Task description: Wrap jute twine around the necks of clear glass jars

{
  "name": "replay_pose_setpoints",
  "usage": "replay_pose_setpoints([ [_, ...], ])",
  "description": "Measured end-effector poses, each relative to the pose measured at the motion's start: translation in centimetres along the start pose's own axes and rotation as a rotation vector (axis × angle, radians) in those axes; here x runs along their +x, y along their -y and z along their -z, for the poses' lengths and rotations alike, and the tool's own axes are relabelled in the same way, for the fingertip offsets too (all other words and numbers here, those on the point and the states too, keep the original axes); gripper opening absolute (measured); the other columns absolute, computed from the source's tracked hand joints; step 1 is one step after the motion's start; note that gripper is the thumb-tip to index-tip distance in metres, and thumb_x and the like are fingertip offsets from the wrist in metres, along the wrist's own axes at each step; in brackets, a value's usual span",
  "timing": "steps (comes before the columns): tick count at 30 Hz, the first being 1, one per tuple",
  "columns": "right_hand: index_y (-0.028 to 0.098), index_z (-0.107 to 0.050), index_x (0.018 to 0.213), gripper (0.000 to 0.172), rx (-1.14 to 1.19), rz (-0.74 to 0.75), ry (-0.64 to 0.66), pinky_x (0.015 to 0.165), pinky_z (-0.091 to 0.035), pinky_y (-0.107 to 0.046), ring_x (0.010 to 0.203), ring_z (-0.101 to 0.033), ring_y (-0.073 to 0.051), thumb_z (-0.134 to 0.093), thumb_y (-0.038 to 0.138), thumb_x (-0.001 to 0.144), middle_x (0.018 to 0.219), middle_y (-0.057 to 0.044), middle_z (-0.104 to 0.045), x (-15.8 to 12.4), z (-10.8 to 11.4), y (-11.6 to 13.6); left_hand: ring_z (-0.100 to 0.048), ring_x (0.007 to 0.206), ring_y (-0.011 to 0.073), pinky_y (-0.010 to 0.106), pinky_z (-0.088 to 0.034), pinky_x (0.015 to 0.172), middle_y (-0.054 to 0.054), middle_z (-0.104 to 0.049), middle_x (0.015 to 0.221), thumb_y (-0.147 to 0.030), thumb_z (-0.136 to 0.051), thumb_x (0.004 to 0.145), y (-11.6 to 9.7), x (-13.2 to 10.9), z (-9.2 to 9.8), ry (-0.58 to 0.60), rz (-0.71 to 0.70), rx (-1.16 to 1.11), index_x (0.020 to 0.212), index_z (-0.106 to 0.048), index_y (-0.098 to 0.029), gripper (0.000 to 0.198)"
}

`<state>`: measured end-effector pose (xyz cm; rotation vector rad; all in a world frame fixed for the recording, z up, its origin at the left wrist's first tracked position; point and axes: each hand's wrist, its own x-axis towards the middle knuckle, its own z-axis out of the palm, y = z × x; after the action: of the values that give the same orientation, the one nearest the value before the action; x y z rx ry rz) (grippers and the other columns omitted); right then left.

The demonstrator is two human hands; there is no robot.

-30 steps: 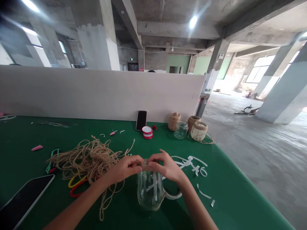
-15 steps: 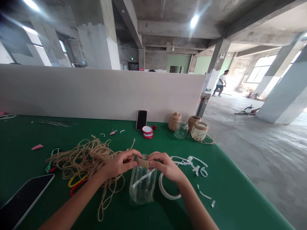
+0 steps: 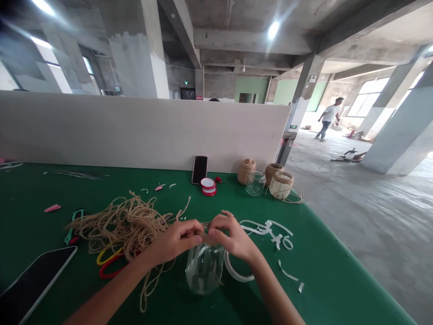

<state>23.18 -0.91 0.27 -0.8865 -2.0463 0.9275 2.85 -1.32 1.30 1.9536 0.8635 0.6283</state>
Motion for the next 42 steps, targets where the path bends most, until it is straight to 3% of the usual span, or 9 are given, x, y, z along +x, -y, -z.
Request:
replay_pose_setpoints([
  [8, 0.017, -0.056, 0.062, 0.036, -0.039, 0.033, 0.068, 0.096, -0.026, -0.036, 0.065, -0.051, -0.014, -0.043, 0.036, 0.09, 0.065, -0.001, -0.059, 0.1, -0.1, 0.8, -0.035, 0.054, 0.009, 0.02, -0.025, 0.05, -0.006, -0.038, 0.06, -0.029, -0.048, 0.085, -0.7, -0.2, -0.1, -0.014, 0.018, 0.026, 0.092, -0.057, -0.018, 0.016],
  [14, 0.017, -0.055, 0.061, 0.04, 0.004, 0.007, 0.059, 0.087, -0.034, -0.033, 0.069, -0.051, -0.015, -0.041, 0.041, 0.091, 0.062, -0.001, -0.059, 0.1, 0.2, 0.4, -0.031, 0.05, 0.0091, 0.02, -0.023, 0.049, -0.007, -0.033, 0.056, -0.028, -0.047, 0.086, -0.1, -0.2, 0.7, 0.034, 0.005, 0.056, 0.115, -0.048, -0.022, 0.03],
  [29, 0.015, -0.055, 0.064, 0.039, 0.094, -0.01, 0.048, 0.068, -0.037, -0.027, 0.068, -0.048, -0.014, -0.041, 0.039, 0.091, 0.064, -0.001, -0.053, -0.1, 0.4, 0.0, -0.031, 0.048, 0.0092, 0.021, -0.021, 0.049, -0.007, -0.033, 0.055, -0.04, -0.047, 0.087, 1.5, 0.2, 2.4, -0.033, 0.015, 0.262, 0.113, -0.054, -0.024, 0.031],
  [37, 0.014, -0.053, 0.065, 0.039, 0.131, -0.007, 0.079, 0.068, -0.037, -0.027, 0.068, -0.047, -0.014, -0.04, 0.042, 0.091, 0.068, -0.002, -0.05, -0.1, 0.5, -0.1, -0.026, 0.045, 0.0084, 0.02, -0.018, 0.045, -0.007, -0.031, 0.054, -0.046, -0.043, 0.088, 2.9, 0.9, 1.9, 0.057, 0.031, 0.092, 0.118, -0.051, -0.026, 0.037],
  [42, 0.014, -0.053, 0.064, 0.037, 0.135, -0.015, 0.098, 0.068, -0.039, -0.027, 0.072, -0.05, -0.016, -0.043, 0.039, 0.089, 0.074, -0.004, -0.054, -0.2, 0.6, 0.0, -0.026, 0.048, 0.0084, 0.02, -0.021, 0.047, -0.008, -0.027, 0.054, -0.044, -0.049, 0.086, 3.1, 0.9, 1.7, 0.066, 0.015, -0.012, 0.105, -0.054, -0.022, 0.03],
])
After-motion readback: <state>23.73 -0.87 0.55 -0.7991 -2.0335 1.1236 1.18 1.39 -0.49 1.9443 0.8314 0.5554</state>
